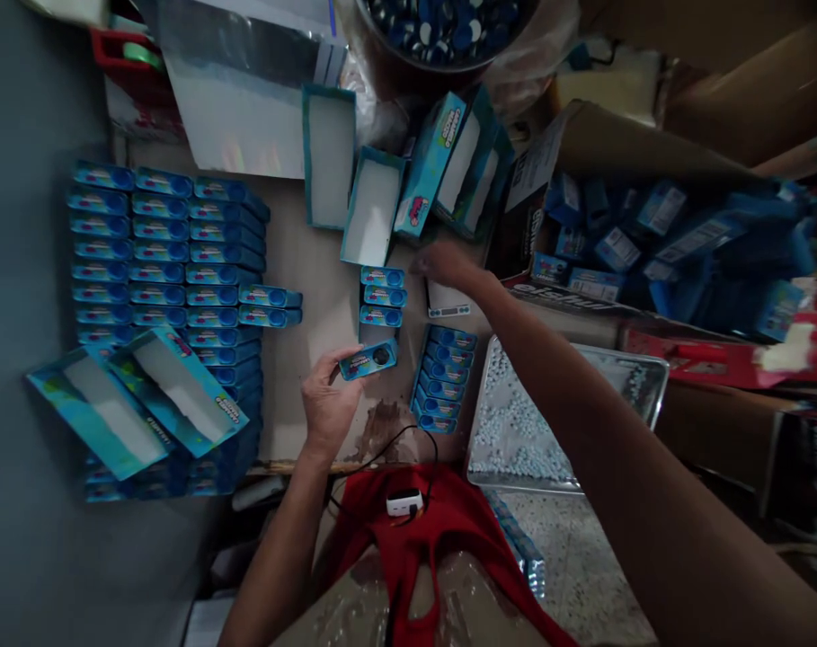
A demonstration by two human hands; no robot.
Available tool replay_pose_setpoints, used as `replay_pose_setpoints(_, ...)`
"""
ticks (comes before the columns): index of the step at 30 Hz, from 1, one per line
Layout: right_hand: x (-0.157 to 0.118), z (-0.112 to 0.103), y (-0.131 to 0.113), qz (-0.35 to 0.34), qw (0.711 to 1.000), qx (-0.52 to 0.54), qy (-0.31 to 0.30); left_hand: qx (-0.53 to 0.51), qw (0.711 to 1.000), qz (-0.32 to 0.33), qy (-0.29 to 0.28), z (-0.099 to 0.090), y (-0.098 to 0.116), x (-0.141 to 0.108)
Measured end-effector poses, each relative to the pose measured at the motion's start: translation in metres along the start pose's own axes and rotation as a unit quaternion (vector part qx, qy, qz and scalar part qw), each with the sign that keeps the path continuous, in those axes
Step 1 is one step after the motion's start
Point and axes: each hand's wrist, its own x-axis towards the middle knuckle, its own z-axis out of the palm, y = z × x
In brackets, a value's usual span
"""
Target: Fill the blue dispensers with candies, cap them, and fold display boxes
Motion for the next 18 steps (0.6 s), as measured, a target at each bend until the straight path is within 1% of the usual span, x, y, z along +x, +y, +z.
replay_pose_setpoints(2, -0.037, 0.012, 0.009, -0.023, 0.998, -0.046, -0.03, -0.009, 1.0, -0.005, -0.005, 0.003, -0.002, -0.002)
replay_pose_setpoints(4, -0.075, 0.025, 0.023, -0.033, 0.994, -0.084, -0.063, -0.013, 1.0, -0.009, -0.009, 0.005, -0.003, -0.003)
replay_pose_setpoints(6, -0.101, 0.035, 0.038, -0.037, 0.989, -0.117, -0.084, -0.018, 1.0, -0.011, -0.014, 0.008, -0.004, -0.003)
replay_pose_setpoints(7, -0.108, 0.038, 0.044, -0.047, 0.985, -0.141, -0.091, -0.022, 1.0, -0.011, -0.019, 0.01, -0.004, -0.004)
replay_pose_setpoints(9, -0.111, 0.041, 0.054, -0.091, 0.972, -0.187, -0.106, -0.026, 0.999, -0.012, -0.024, 0.015, -0.004, -0.005)
replay_pose_setpoints(12, -0.099, 0.041, 0.06, -0.162, 0.956, -0.213, -0.124, -0.021, 0.999, -0.02, -0.031, 0.022, -0.003, -0.008)
replay_pose_setpoints(15, -0.09, 0.041, 0.061, -0.172, 0.957, -0.205, -0.112, -0.016, 0.998, -0.028, -0.046, 0.027, -0.001, -0.012)
replay_pose_setpoints(18, -0.089, 0.044, 0.063, -0.166, 0.962, -0.194, -0.099, -0.013, 0.998, -0.031, -0.043, 0.029, 0.001, -0.014)
